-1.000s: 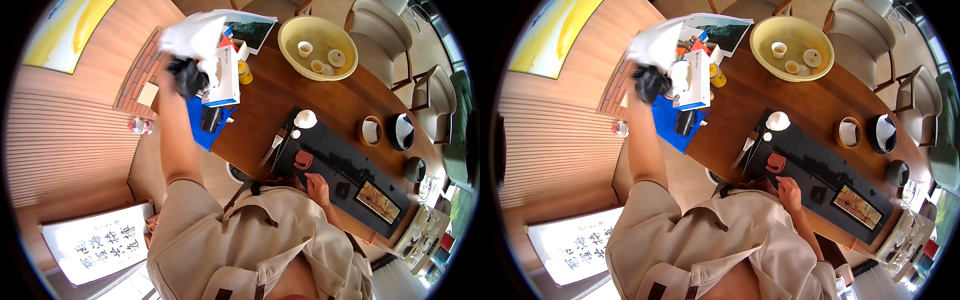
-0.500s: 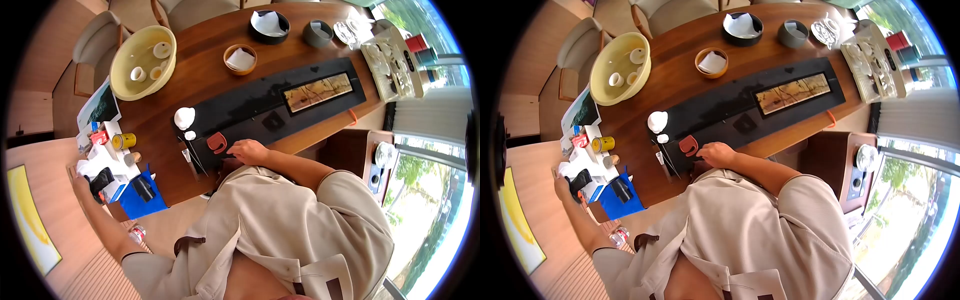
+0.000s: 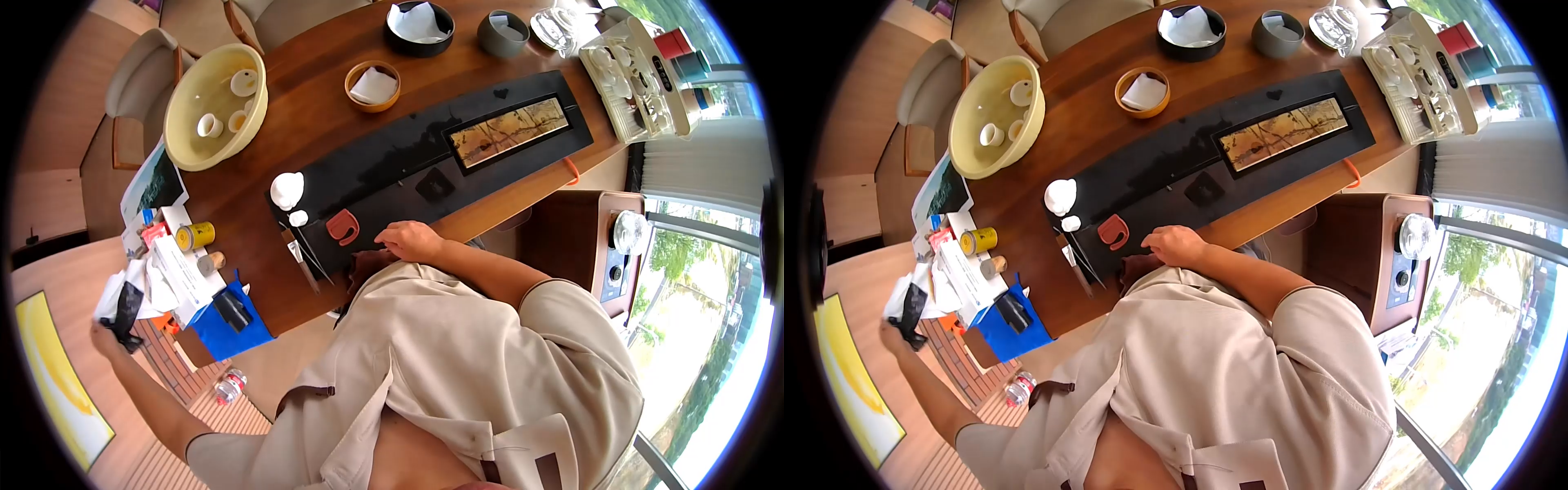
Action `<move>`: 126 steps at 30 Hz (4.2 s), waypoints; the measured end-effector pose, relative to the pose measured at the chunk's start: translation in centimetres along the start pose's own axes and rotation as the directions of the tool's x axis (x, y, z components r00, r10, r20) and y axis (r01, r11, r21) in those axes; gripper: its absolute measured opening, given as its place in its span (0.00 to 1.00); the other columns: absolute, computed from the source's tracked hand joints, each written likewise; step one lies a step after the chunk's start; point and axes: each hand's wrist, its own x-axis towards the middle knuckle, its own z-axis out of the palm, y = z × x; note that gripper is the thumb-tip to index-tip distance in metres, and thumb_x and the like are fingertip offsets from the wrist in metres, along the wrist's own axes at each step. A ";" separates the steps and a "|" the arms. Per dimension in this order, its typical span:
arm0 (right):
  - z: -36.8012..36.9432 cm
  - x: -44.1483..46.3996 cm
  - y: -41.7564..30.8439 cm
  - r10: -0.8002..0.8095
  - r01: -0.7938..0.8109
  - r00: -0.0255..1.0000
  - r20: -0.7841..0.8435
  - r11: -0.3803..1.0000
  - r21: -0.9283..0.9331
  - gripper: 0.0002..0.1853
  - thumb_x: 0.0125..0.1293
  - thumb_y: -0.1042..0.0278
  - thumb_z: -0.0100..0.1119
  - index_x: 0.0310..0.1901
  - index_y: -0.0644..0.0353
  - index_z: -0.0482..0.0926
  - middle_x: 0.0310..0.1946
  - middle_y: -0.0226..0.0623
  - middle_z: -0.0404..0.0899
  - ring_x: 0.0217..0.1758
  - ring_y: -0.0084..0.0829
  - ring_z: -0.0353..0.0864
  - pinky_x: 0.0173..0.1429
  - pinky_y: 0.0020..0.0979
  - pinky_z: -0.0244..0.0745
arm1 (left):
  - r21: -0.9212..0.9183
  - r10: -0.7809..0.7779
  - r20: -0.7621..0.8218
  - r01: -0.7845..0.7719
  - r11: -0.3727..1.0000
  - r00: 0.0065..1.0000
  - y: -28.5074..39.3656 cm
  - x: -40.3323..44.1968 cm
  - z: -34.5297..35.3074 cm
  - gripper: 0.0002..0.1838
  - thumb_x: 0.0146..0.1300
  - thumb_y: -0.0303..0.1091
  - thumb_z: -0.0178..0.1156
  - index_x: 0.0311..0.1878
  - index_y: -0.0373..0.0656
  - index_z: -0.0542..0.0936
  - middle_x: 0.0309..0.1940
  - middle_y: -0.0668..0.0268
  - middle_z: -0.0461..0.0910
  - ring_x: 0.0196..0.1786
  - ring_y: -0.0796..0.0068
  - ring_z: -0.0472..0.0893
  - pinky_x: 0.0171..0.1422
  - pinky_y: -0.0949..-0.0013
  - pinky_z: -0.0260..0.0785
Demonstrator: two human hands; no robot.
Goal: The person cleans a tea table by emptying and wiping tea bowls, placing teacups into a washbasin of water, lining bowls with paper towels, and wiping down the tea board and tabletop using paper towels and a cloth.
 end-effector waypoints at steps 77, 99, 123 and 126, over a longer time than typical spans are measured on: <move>-37.0 -13.7 33.9 0.337 -0.693 0.695 -0.635 0.549 -0.467 0.16 0.62 0.70 0.57 0.51 0.45 0.83 0.42 0.33 0.77 0.50 0.40 0.78 0.55 0.38 0.75 | 0.384 -0.123 0.863 -0.479 0.790 0.489 22.0 -69.0 11.9 0.27 0.55 0.31 0.64 0.59 0.46 0.66 0.47 0.48 0.79 0.51 0.44 0.79 0.53 0.49 0.72; -36.5 -16.5 33.8 0.493 -0.756 0.605 -0.626 0.602 -0.256 0.19 0.62 0.64 0.60 0.55 0.56 0.82 0.51 0.43 0.76 0.56 0.45 0.74 0.61 0.42 0.70 | 0.379 -0.116 0.859 -0.465 0.800 0.499 22.6 -68.8 12.5 0.27 0.54 0.29 0.64 0.58 0.45 0.66 0.46 0.48 0.78 0.50 0.45 0.79 0.52 0.49 0.72; -34.0 -13.7 31.6 0.753 -0.944 0.327 -0.572 0.286 -0.164 0.24 0.61 0.50 0.57 0.49 0.63 0.80 0.47 0.54 0.82 0.55 0.50 0.79 0.60 0.44 0.72 | 0.150 0.102 0.903 -0.527 0.836 0.418 20.8 -66.8 11.8 0.24 0.52 0.31 0.69 0.51 0.47 0.69 0.42 0.51 0.79 0.47 0.44 0.79 0.46 0.48 0.73; -34.6 -12.4 29.0 0.815 -0.928 0.348 -0.463 0.229 -0.294 0.27 0.62 0.46 0.55 0.49 0.65 0.81 0.48 0.53 0.82 0.56 0.49 0.79 0.60 0.43 0.72 | 0.132 0.104 0.912 -0.525 0.841 0.396 20.4 -66.6 11.9 0.24 0.52 0.31 0.69 0.50 0.47 0.70 0.43 0.51 0.78 0.46 0.44 0.79 0.45 0.48 0.73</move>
